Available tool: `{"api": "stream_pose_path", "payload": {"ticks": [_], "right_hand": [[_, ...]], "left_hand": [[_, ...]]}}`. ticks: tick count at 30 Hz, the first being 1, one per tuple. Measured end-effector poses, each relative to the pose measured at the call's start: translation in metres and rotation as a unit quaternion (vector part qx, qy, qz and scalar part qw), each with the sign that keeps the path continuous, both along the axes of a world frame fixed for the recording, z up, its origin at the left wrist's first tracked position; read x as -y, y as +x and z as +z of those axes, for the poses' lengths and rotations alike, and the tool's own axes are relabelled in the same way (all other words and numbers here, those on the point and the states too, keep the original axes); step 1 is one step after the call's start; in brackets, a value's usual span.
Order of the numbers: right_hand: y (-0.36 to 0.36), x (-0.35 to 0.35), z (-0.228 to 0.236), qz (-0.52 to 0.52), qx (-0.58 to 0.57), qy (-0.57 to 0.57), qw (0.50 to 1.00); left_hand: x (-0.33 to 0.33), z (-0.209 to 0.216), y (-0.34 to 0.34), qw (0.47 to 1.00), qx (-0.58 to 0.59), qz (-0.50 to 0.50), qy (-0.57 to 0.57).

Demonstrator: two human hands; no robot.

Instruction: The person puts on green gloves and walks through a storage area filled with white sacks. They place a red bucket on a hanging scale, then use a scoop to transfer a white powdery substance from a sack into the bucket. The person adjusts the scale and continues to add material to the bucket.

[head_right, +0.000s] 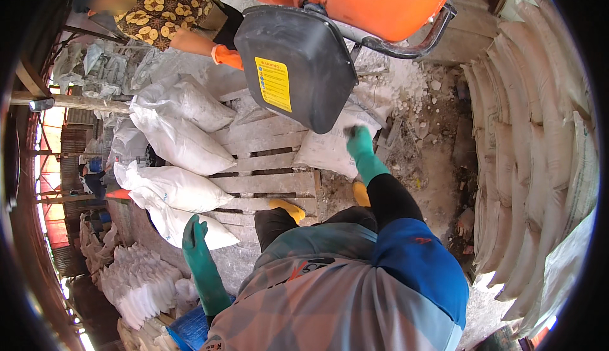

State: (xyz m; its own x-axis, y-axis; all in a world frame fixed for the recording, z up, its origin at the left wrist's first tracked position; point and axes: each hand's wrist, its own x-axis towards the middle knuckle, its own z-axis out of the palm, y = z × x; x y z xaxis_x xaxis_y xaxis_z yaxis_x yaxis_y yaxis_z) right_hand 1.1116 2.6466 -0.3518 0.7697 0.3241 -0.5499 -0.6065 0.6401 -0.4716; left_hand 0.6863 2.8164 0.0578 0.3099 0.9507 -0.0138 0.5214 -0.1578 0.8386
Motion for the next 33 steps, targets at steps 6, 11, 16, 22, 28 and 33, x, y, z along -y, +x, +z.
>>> {"api": "stream_pose_path", "payload": {"ticks": [6,11,16,22,28,33], "right_hand": [[0.07,-0.03,0.173,-0.16,0.331,-0.048,0.929],[0.035,-0.08,0.177,-0.185,0.443,-0.248,0.841],[-0.007,-0.067,0.029,0.082,0.126,-0.348,0.925],[0.068,-0.032,0.051,-0.033,0.154,-0.446,0.881],[0.103,-0.073,0.162,-0.176,0.281,-0.103,0.938],[0.061,-0.09,0.002,-0.123,0.202,-0.385,0.892]], "left_hand": [[-0.002,-0.009,-0.008,0.999,0.012,0.034,-0.035],[0.0,-0.007,-0.008,1.0,0.009,0.022,-0.018],[0.005,-0.002,-0.005,0.999,0.021,0.022,-0.03],[0.009,0.008,-0.011,1.0,-0.019,0.006,0.006],[0.008,0.01,-0.011,1.0,-0.004,0.014,-0.001],[0.008,0.008,-0.017,0.999,-0.02,0.027,0.002]]}}
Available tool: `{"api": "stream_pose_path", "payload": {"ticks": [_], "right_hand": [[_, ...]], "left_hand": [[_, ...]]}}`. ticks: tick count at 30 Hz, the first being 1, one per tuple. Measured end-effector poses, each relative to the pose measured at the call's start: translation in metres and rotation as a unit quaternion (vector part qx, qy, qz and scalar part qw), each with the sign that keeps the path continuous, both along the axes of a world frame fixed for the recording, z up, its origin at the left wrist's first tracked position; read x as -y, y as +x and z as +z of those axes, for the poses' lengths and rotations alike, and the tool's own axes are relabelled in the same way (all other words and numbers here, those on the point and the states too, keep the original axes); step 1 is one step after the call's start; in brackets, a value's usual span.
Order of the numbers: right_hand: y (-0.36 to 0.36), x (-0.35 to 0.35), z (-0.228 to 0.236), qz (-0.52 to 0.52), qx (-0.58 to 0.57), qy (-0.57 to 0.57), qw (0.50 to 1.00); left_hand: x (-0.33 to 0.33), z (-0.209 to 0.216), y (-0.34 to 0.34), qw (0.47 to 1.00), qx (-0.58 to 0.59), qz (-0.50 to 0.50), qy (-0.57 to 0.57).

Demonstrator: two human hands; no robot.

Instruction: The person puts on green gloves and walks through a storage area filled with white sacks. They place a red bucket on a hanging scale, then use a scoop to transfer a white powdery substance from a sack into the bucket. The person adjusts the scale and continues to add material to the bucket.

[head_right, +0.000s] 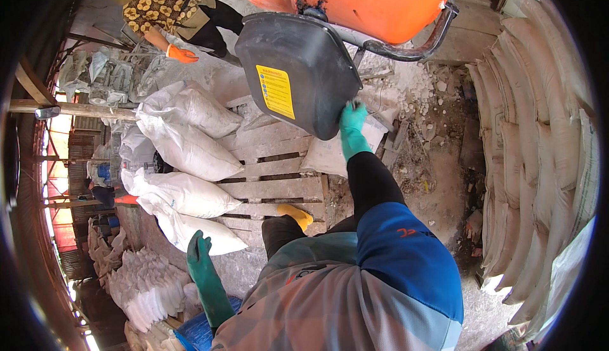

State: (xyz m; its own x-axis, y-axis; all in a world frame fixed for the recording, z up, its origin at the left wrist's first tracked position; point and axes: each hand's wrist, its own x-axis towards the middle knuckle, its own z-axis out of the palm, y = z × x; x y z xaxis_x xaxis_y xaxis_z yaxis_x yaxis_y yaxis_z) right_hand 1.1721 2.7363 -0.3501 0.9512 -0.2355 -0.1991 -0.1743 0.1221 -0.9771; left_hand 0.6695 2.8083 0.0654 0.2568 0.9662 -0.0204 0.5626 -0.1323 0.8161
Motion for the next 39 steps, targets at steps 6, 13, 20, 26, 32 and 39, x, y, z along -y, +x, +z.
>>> {"api": "stream_pose_path", "payload": {"ticks": [6,13,20,26,32,39], "right_hand": [[-0.003,0.051,-0.064,0.241,-0.146,-0.276,0.919],[0.064,0.02,0.096,-0.003,0.085,0.257,0.963],[0.047,0.034,-0.028,0.3,-0.124,-0.245,0.914],[0.026,0.088,-0.001,0.185,-0.277,0.362,0.871],[0.051,0.036,0.127,0.114,-0.06,0.514,0.848],[-0.088,0.041,0.124,0.239,0.034,0.242,0.94]], "left_hand": [[0.004,-0.002,-0.024,0.999,-0.018,0.022,-0.015],[0.003,0.0,-0.02,0.999,-0.022,0.019,-0.014],[0.005,0.0,-0.003,1.0,-0.023,-0.005,-0.008],[0.011,0.002,-0.001,1.0,-0.012,0.008,-0.021],[0.014,0.0,0.009,0.999,-0.025,-0.004,-0.035],[0.005,-0.009,0.019,0.998,-0.026,-0.044,-0.031]]}}
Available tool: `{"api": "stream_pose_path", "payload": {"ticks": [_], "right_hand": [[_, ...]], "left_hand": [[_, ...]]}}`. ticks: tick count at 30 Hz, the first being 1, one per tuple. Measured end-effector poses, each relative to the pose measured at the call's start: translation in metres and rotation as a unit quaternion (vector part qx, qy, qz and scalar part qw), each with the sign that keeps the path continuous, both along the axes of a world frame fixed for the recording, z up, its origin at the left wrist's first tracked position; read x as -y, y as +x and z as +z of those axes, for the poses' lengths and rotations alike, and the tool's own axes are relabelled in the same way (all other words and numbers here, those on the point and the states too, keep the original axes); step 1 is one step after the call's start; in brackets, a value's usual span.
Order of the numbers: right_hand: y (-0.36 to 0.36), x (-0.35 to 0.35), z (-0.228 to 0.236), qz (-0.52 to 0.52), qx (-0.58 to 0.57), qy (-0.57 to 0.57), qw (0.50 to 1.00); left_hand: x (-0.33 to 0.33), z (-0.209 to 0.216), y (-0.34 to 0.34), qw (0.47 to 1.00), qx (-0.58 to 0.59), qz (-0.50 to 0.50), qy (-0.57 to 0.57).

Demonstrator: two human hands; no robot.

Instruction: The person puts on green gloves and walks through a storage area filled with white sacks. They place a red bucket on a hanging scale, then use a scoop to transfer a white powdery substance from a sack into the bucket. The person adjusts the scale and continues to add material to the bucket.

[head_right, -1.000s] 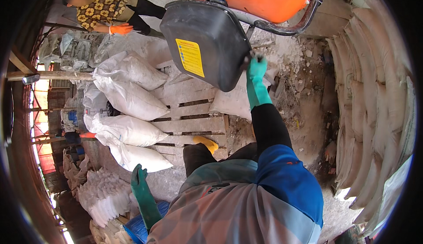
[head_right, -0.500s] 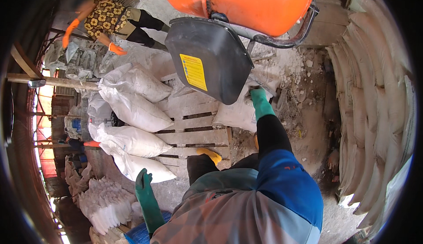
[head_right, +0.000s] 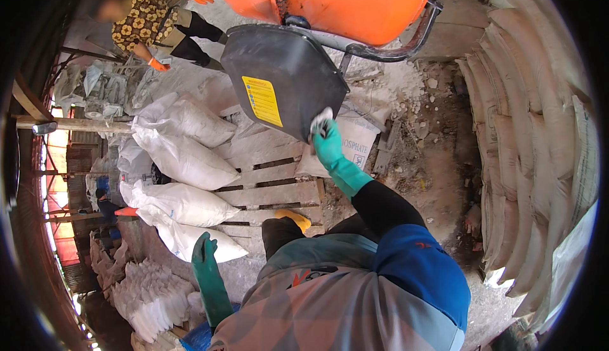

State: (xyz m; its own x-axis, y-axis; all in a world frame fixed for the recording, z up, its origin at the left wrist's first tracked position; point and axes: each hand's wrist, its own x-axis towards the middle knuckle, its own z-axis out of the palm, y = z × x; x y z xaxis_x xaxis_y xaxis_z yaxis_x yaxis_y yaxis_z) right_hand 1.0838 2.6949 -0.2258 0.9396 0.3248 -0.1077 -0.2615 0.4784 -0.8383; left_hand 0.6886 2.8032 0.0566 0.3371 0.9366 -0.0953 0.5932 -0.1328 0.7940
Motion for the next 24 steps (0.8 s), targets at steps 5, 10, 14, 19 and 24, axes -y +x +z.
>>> {"api": "stream_pose_path", "payload": {"ticks": [5,10,14,19,24], "right_hand": [[0.066,0.038,-0.066,0.08,-0.211,-0.164,0.96],[0.146,0.019,0.044,-0.071,-0.158,0.142,0.975],[0.091,-0.023,0.097,-0.088,-0.03,0.203,0.975],[0.025,0.004,0.014,-0.015,0.209,-0.2,0.957],[0.049,0.059,-0.039,0.152,0.018,-0.335,0.93]], "left_hand": [[-0.007,-0.001,0.014,0.999,0.018,-0.021,0.019],[0.003,0.007,0.015,1.0,0.021,-0.006,-0.008],[0.006,0.006,0.009,0.999,0.053,-0.008,-0.012],[0.001,-0.008,0.002,0.999,0.037,-0.009,0.019],[0.003,-0.009,-0.006,0.999,0.049,-0.007,0.022]]}}
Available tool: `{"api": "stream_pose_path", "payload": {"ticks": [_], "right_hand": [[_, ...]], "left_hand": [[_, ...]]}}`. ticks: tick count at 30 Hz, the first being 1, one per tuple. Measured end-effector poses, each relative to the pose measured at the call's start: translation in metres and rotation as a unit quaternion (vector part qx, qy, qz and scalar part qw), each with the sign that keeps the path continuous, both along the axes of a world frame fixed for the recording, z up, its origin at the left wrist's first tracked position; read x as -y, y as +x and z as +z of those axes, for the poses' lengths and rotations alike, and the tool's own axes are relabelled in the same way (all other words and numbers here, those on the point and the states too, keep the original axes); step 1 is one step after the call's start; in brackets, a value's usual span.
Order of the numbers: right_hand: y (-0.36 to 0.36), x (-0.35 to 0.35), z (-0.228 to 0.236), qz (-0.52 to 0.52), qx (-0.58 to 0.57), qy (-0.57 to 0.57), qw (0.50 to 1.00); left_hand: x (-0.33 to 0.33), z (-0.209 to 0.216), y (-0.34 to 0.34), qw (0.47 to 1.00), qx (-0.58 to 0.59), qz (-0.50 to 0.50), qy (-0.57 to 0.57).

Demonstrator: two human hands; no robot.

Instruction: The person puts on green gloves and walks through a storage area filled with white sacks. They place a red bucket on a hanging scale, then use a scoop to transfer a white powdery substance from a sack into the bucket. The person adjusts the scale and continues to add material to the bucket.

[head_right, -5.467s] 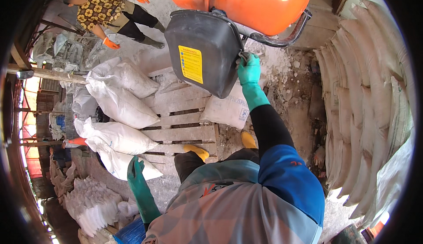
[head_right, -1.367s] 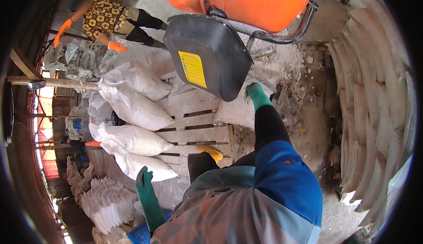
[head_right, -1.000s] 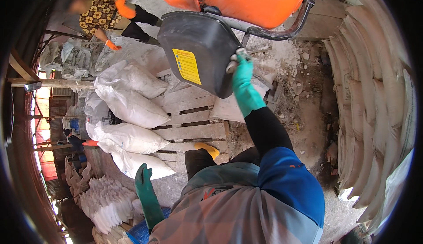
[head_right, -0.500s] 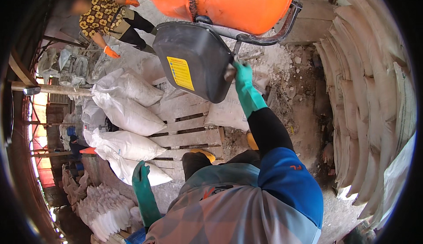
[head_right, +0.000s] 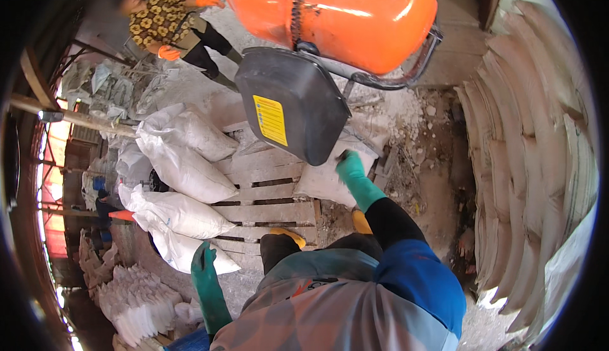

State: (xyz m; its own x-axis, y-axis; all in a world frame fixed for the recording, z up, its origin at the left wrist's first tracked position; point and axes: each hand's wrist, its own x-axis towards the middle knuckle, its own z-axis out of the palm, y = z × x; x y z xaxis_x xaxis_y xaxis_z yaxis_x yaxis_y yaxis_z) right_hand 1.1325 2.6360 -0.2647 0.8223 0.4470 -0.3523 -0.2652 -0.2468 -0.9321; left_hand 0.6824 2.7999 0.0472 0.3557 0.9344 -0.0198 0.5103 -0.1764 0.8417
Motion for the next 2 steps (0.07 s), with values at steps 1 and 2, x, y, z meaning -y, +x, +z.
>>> {"api": "stream_pose_path", "payload": {"ticks": [1,2], "right_hand": [[0.009,-0.0034,0.0005,-0.089,-0.034,0.069,0.993],[0.0041,-0.0055,0.001,-0.081,-0.041,0.058,0.994]], "left_hand": [[0.0018,0.0006,-0.0044,1.0,-0.009,0.022,-0.012],[0.0005,-0.0005,-0.0064,0.999,0.008,0.022,-0.027]]}}
